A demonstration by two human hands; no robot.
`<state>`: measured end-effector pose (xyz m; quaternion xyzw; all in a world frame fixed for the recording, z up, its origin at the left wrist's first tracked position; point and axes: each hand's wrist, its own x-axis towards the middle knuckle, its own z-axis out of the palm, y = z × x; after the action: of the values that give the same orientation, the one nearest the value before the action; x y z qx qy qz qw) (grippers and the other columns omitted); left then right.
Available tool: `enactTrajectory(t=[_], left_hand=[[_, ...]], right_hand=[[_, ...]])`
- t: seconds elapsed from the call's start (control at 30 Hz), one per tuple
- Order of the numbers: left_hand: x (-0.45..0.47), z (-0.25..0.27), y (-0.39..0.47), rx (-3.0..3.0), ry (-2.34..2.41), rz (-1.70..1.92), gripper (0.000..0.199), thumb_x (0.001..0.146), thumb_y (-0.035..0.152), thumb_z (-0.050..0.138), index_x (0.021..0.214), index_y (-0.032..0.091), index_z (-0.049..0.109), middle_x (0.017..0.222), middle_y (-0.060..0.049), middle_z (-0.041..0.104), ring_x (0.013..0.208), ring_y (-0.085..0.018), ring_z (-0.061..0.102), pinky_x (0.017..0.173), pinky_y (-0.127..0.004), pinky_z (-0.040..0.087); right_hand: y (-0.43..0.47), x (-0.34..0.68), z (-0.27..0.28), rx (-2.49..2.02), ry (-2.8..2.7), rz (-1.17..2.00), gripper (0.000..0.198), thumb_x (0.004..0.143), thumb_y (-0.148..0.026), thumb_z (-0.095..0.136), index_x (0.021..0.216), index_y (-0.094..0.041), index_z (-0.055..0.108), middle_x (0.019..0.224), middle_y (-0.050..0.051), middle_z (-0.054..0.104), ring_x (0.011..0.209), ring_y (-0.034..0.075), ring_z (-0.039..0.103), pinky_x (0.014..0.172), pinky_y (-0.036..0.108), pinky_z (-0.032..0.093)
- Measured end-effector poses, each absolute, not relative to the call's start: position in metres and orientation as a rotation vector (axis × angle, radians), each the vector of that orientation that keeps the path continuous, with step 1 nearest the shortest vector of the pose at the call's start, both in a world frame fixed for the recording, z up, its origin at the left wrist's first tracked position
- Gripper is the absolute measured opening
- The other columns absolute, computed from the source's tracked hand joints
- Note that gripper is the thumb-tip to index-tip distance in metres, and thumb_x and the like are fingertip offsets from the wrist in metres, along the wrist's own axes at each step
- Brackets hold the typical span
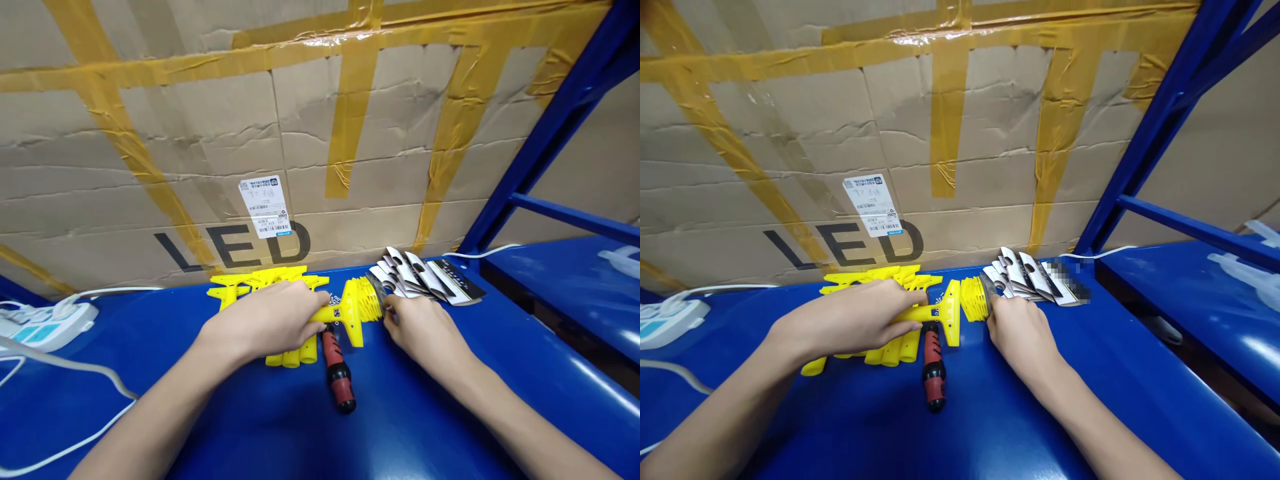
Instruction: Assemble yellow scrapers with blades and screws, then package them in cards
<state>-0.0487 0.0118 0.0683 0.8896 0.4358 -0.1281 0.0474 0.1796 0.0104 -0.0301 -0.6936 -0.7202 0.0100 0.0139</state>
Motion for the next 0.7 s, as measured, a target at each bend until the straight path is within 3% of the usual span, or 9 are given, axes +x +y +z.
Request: enactTrajectory(t=[0.37, 0.7], left_hand=[[-0.034, 0.066, -0.004, 2.764, 1.402, -0.384, 0.031, 0.097, 0.034, 0.052, 0.118, 0.018, 0.067, 0.105, -0.013, 0.073, 0.098, -0.032, 0.070, 0.079, -0.042, 0.056], [-0.029, 0.057, -0.005, 2.784, 1.300, -0.367, 0.026, 0.094, 0.031, 0.052, 0.110, 0.021, 0.069, 0.092, -0.010, 0.073, 0.082, -0.029, 0.070, 0.066, -0.039, 0.052]], right_hand=[[0.004, 0.176, -0.027, -2.104, -2.257, 0.002, 0.030, 0.092, -0.014, 0.050, 0.107, -0.016, 0.076, 0.091, 0.018, 0.077, 0.087, 0.034, 0.075, 0.069, 0.038, 0.050], [0.006, 0.182, -0.031, -2.059, -2.215, 0.004, 0.031, 0.090, -0.012, 0.052, 0.109, -0.014, 0.077, 0.093, 0.017, 0.077, 0.087, 0.031, 0.075, 0.069, 0.035, 0.049]])
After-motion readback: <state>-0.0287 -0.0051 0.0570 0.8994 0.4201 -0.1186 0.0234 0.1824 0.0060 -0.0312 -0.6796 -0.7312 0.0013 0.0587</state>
